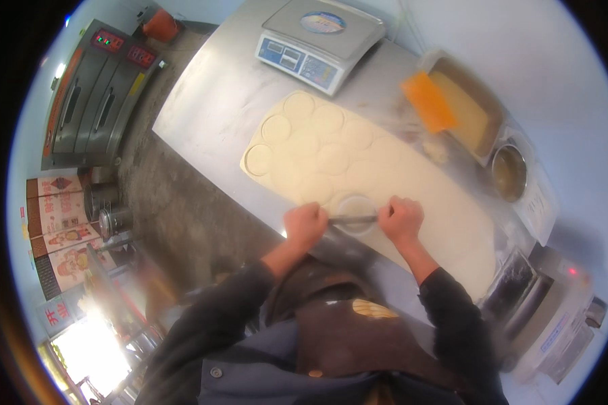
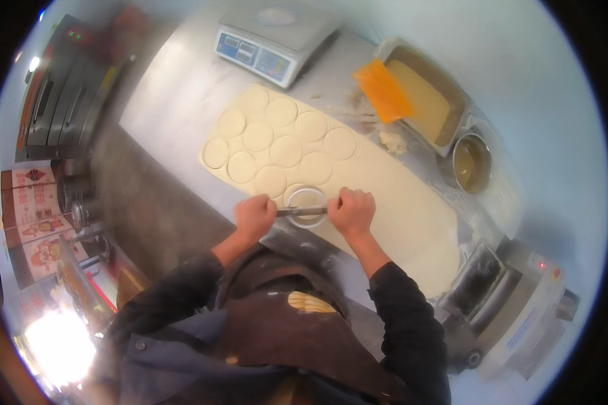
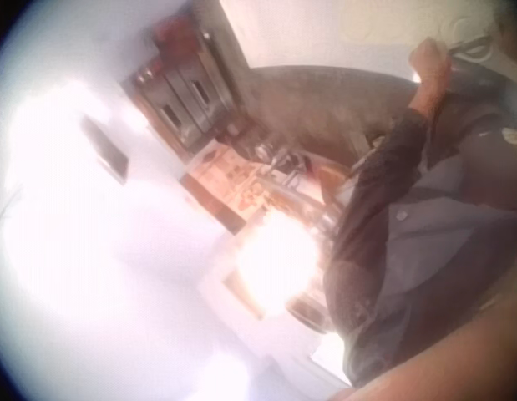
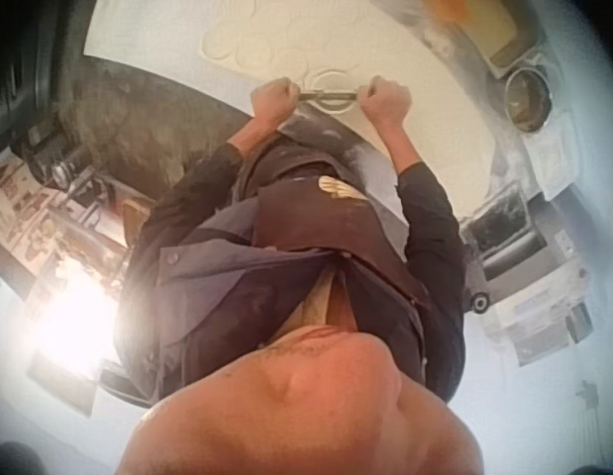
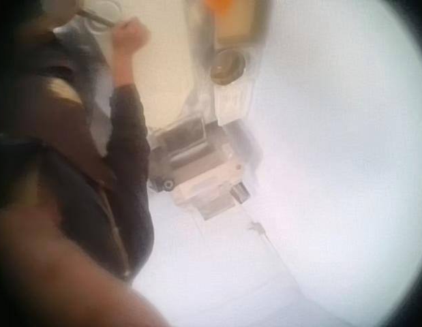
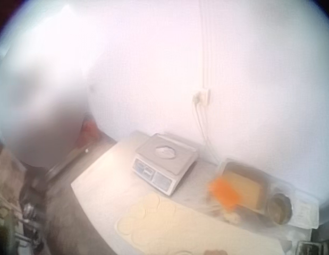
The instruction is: The person cuts circular pieces from a sheet of dough using a round cutter, then places the cut dough pieces into a commercial oven. Later, the person removes a tray of baked buns from the oven using tongs and an oven mitt.
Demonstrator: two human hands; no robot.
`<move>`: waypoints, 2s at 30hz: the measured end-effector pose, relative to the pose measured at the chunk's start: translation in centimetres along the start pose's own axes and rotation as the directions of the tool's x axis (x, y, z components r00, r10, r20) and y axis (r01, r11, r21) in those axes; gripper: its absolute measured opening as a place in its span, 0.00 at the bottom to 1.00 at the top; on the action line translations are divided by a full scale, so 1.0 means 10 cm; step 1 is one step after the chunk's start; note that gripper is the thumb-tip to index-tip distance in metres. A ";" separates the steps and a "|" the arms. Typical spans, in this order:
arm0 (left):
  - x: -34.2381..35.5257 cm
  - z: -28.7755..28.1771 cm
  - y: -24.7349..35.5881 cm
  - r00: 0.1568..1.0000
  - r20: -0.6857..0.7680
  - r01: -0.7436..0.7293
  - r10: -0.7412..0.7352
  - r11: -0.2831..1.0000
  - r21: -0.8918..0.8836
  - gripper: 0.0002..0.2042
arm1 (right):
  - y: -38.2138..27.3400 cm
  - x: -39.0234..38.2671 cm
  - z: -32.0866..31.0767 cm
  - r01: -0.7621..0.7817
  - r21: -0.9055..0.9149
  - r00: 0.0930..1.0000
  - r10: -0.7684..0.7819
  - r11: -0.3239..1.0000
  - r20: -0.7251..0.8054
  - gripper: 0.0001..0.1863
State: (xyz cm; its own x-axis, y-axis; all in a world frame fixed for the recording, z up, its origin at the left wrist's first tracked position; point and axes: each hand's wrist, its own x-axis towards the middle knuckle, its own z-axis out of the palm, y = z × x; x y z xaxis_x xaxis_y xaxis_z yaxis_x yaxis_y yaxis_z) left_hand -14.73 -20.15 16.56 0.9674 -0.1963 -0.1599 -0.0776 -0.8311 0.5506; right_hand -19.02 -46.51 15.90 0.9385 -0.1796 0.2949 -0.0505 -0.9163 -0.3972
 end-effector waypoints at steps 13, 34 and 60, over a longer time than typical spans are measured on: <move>1.53 1.00 1.45 0.978 0.059 -0.201 0.201 0.979 -0.002 0.17 | 1.68 0.73 -0.23 -0.319 -0.196 0.948 0.313 0.927 -0.059 0.12; 1.82 1.04 1.44 0.966 0.143 -0.229 0.213 0.968 0.100 0.16 | 1.72 0.78 -0.04 -0.393 -0.131 0.919 0.393 0.910 -0.025 0.12; 0.67 0.73 0.76 0.985 0.005 -0.174 0.173 0.985 0.007 0.15 | 1.03 0.01 -0.15 -0.229 -0.069 0.973 0.231 0.971 0.016 0.10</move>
State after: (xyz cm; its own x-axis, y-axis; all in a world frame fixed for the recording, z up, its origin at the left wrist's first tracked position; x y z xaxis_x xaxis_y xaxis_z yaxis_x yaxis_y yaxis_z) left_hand -10.59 -31.57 13.69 0.9382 -0.3399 -0.0658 -0.2461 -0.7883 0.5639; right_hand -19.95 -56.52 13.19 0.9066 -0.3809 0.1816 -0.2879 -0.8730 -0.3938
